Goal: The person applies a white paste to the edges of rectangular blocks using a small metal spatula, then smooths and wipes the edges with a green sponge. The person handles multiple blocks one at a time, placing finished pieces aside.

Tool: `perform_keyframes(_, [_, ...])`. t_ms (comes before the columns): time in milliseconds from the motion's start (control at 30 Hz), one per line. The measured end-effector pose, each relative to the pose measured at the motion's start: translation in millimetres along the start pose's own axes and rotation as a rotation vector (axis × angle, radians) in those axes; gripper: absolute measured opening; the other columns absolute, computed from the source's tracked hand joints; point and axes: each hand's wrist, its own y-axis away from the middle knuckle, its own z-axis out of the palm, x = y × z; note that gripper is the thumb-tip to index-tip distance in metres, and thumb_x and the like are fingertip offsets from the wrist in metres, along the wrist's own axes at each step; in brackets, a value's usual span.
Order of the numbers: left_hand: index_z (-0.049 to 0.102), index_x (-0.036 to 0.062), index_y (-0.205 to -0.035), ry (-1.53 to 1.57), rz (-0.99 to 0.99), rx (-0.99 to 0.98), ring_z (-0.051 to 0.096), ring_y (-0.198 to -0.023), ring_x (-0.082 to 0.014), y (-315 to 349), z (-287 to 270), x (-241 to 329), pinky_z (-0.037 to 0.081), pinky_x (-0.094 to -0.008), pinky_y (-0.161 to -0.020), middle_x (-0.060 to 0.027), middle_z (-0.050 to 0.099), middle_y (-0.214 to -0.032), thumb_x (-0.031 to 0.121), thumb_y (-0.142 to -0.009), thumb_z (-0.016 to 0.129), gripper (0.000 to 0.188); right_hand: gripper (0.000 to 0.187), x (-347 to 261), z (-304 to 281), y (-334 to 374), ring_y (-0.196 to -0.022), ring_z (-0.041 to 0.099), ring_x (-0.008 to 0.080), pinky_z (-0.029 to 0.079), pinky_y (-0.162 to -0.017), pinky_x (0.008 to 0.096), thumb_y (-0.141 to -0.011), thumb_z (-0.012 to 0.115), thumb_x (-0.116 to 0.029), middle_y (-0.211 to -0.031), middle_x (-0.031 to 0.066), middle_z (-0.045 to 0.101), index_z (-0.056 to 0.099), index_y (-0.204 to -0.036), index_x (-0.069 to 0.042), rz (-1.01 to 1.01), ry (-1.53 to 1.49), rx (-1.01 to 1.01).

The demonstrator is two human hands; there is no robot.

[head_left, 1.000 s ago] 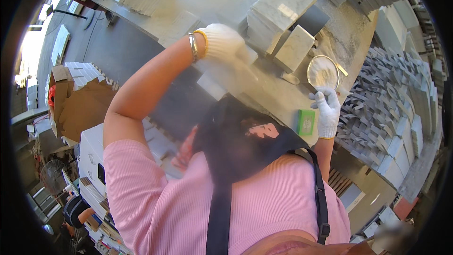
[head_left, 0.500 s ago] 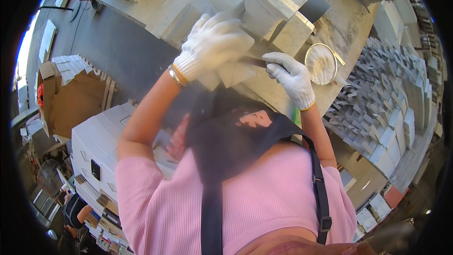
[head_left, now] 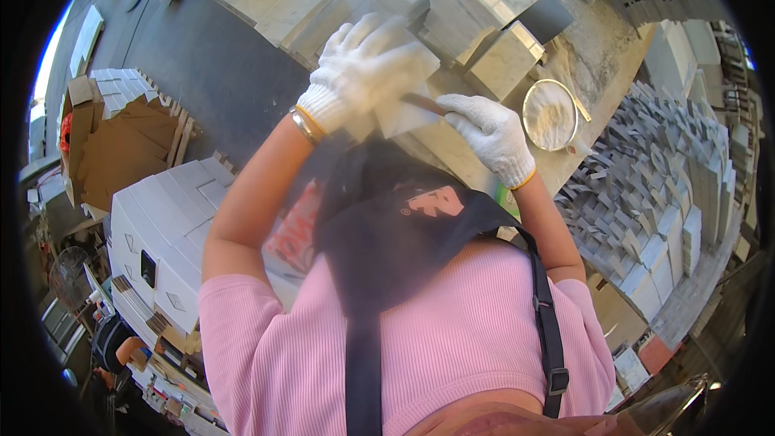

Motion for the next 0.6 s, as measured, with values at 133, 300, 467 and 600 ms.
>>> perform_keyframes(133, [0.061,0.0265,-0.139,-0.003,0.008,-0.014,0.047,-0.138,-0.0429,-1.2,-1.5,1.8,0.04,-0.0573,-0.11,-0.0112,0.047,-0.157,0.04,-0.098,0.06,0.044,0.03,1.6,2.3,5.8,-0.089,0.071,0.0204,0.056,-0.082,0.0304,-0.09,0.074,-0.003,-0.101,0.0111,0.075,0.074,-0.12,-0.006,-0.043,0.088,0.016])
perform_keyframes(300, [0.062,0.0254,-0.138,-0.01,0.018,0.034,0.049,-0.135,-0.0415,-0.1,2.9,0.0,0.042,-0.0559,-0.108,-0.0112,0.049,-0.155,0.038,-0.095,0.063,0.044,0.03,-1.2,7.8,12.2,-0.086,0.072,0.0208,0.056,-0.081,0.031,-0.09,0.074,-0.004,-0.104,0.0124,0.076,0.074,-0.12,-0.006,-0.047,0.059,0.076])
perform_keyframes(467, [0.064,0.0247,-0.132,-0.062,0.022,0.093,0.053,-0.131,-0.0391,0.3,11.8,-1.0,0.046,-0.0536,-0.103,-0.0097,0.053,-0.15,0.033,-0.089,0.071,0.044,0.03,-4.3,19.5,15.7,-0.087,0.073,0.0202,0.057,-0.081,0.0316,-0.091,0.073,-0.003,-0.108,0.013,0.077,0.074,-0.121,-0.004,-0.001,0.006,0.151])
perform_keyframes(600, [0.066,0.024,-0.128,-0.103,0.019,0.104,0.055,-0.128,-0.038,0.3,17.1,-3.6,0.047,-0.0519,-0.101,-0.0087,0.056,-0.147,0.03,-0.087,0.074,0.043,0.031,-2.6,25.5,18.1,-0.095,0.074,0.0221,0.057,-0.084,0.0326,-0.091,0.073,-0.004,-0.112,0.0145,0.076,0.073,-0.122,-0.004,0.064,-0.041,0.143])
